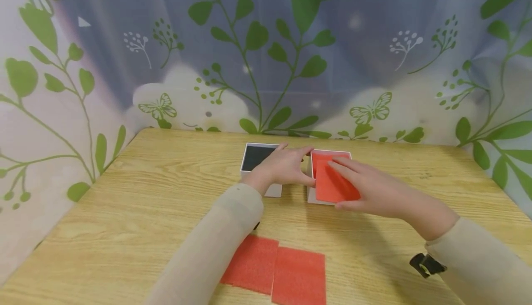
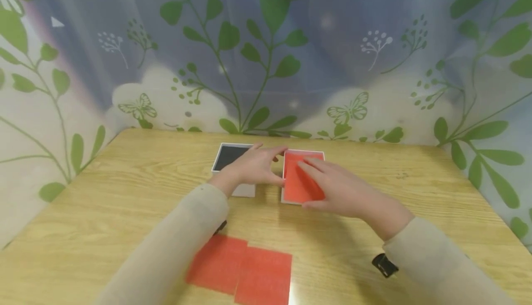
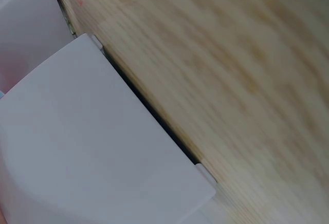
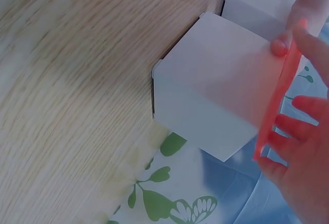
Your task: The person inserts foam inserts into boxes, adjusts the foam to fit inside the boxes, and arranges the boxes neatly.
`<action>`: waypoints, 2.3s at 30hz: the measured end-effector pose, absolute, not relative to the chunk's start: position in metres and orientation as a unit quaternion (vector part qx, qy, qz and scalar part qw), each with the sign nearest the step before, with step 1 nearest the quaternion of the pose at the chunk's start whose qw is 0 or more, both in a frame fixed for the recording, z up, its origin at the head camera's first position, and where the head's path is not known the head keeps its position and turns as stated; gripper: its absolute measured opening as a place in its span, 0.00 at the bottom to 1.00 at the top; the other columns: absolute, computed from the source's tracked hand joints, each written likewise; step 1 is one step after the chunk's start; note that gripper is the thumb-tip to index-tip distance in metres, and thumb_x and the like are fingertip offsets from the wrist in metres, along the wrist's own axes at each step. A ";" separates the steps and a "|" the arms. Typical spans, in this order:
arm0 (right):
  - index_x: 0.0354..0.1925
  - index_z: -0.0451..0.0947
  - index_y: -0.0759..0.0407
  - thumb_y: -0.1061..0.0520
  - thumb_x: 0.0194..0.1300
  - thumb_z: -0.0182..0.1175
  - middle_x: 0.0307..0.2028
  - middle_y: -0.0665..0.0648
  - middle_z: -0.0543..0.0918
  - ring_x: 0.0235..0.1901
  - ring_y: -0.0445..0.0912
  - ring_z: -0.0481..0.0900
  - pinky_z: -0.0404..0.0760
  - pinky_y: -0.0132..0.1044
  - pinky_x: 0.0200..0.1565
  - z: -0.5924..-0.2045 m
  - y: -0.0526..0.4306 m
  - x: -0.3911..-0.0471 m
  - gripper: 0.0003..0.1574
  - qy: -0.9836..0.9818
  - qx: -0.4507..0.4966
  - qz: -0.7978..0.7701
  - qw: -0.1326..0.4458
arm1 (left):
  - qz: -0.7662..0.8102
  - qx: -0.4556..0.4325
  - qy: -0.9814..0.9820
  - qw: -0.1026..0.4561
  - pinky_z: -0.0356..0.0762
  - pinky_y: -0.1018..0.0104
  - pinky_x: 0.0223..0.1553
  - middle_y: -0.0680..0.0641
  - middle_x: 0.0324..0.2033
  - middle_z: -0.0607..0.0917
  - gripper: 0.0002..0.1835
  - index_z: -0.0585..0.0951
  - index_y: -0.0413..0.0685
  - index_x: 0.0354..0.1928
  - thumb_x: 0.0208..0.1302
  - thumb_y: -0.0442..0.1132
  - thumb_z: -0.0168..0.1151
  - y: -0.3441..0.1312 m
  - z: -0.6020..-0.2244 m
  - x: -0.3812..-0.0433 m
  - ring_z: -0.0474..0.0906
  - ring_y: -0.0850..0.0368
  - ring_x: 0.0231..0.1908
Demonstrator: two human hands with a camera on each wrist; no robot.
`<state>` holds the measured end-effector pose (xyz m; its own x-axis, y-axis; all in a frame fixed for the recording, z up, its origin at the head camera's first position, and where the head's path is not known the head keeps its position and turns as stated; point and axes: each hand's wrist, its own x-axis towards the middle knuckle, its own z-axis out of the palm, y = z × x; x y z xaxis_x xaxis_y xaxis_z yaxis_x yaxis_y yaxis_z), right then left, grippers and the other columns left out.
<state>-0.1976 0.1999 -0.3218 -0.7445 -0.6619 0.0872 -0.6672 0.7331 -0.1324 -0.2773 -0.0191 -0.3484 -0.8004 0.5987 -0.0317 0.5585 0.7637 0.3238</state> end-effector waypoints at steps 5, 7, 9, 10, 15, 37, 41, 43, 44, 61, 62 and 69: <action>0.69 0.58 0.59 0.45 0.57 0.65 0.67 0.64 0.59 0.65 0.62 0.58 0.62 0.58 0.60 -0.323 0.199 -0.198 0.48 -0.926 0.368 0.082 0.005 | 0.145 0.308 0.938 0.068 0.35 0.56 0.68 0.53 0.57 0.76 0.51 0.54 0.52 0.72 0.51 0.66 0.62 -0.018 -0.348 -0.278 0.73 0.62 0.53; 0.69 0.60 0.57 0.45 0.58 0.64 0.67 0.63 0.60 0.64 0.61 0.58 0.63 0.58 0.59 -0.323 0.200 -0.199 0.45 -0.924 0.372 0.083 0.002 | 0.144 0.307 0.938 0.069 0.35 0.56 0.69 0.53 0.59 0.75 0.51 0.54 0.52 0.72 0.51 0.66 0.61 -0.018 -0.348 -0.278 0.72 0.62 0.55; 0.68 0.61 0.56 0.44 0.59 0.63 0.67 0.62 0.60 0.64 0.61 0.59 0.65 0.58 0.58 -0.324 0.200 -0.199 0.43 -0.923 0.375 0.083 -0.001 | 0.145 0.307 0.938 0.067 0.35 0.56 0.69 0.53 0.59 0.74 0.51 0.54 0.53 0.72 0.51 0.66 0.61 -0.018 -0.347 -0.278 0.72 0.62 0.55; 0.68 0.62 0.56 0.44 0.60 0.62 0.67 0.62 0.61 0.64 0.61 0.60 0.66 0.58 0.57 -0.325 0.200 -0.199 0.42 -0.923 0.376 0.085 -0.001 | 0.145 0.306 0.939 0.065 0.35 0.56 0.69 0.53 0.59 0.74 0.51 0.54 0.53 0.72 0.51 0.66 0.61 -0.018 -0.347 -0.279 0.72 0.62 0.56; 0.66 0.65 0.58 0.47 0.60 0.63 0.66 0.62 0.63 0.61 0.60 0.65 0.71 0.55 0.55 -0.327 0.199 -0.199 0.39 -0.918 0.387 0.087 0.011 | 0.148 0.308 0.938 0.063 0.35 0.56 0.69 0.53 0.59 0.74 0.51 0.54 0.53 0.72 0.50 0.66 0.62 -0.018 -0.348 -0.279 0.72 0.62 0.55; 0.57 0.75 0.64 0.64 0.58 0.63 0.58 0.67 0.72 0.55 0.62 0.72 0.76 0.51 0.48 -0.336 0.195 -0.195 0.27 -0.905 0.409 0.071 0.094 | 0.137 0.307 0.940 0.065 0.36 0.56 0.68 0.52 0.58 0.75 0.51 0.55 0.52 0.72 0.51 0.66 0.62 -0.017 -0.351 -0.279 0.74 0.63 0.52; 0.59 0.73 0.63 0.64 0.60 0.62 0.60 0.69 0.68 0.59 0.65 0.65 0.70 0.58 0.53 -0.338 0.196 -0.194 0.28 -0.910 0.398 0.078 0.089 | 0.139 0.304 0.940 0.060 0.36 0.55 0.68 0.53 0.56 0.76 0.51 0.55 0.53 0.72 0.49 0.66 0.63 -0.017 -0.352 -0.279 0.75 0.63 0.51; 0.61 0.70 0.63 0.63 0.62 0.60 0.61 0.69 0.67 0.61 0.65 0.63 0.69 0.59 0.54 -0.339 0.197 -0.193 0.29 -0.914 0.390 0.083 0.077 | 0.141 0.305 0.940 0.057 0.37 0.55 0.68 0.53 0.57 0.76 0.52 0.56 0.52 0.72 0.48 0.67 0.63 -0.017 -0.351 -0.279 0.74 0.63 0.52; 0.61 0.69 0.65 0.62 0.62 0.60 0.62 0.70 0.66 0.61 0.65 0.63 0.69 0.58 0.54 -0.339 0.197 -0.193 0.29 -0.915 0.386 0.085 0.073 | 0.141 0.306 0.940 0.055 0.37 0.55 0.68 0.54 0.58 0.75 0.52 0.56 0.52 0.72 0.48 0.67 0.63 -0.017 -0.351 -0.279 0.74 0.64 0.52; 0.66 0.64 0.59 0.53 0.68 0.53 0.66 0.74 0.55 0.63 0.69 0.55 0.65 0.61 0.56 -0.336 0.204 -0.192 0.31 -0.944 0.310 0.109 0.015 | 0.143 0.312 0.938 0.042 0.38 0.54 0.68 0.54 0.61 0.72 0.53 0.58 0.51 0.71 0.46 0.68 0.64 -0.017 -0.352 -0.279 0.68 0.62 0.59; 0.66 0.63 0.58 0.52 0.68 0.53 0.66 0.73 0.54 0.63 0.69 0.55 0.66 0.61 0.55 -0.336 0.205 -0.191 0.31 -0.945 0.308 0.110 0.013 | 0.144 0.312 0.938 0.043 0.38 0.54 0.68 0.54 0.61 0.72 0.53 0.58 0.51 0.71 0.46 0.68 0.64 -0.017 -0.352 -0.279 0.69 0.63 0.58; 0.68 0.59 0.61 0.50 0.71 0.50 0.68 0.71 0.52 0.64 0.67 0.54 0.63 0.60 0.58 -0.340 0.209 -0.192 0.33 -0.947 0.296 0.123 -0.006 | 0.150 0.316 0.936 0.042 0.38 0.54 0.68 0.54 0.59 0.74 0.54 0.58 0.51 0.71 0.45 0.68 0.64 -0.017 -0.353 -0.278 0.71 0.63 0.56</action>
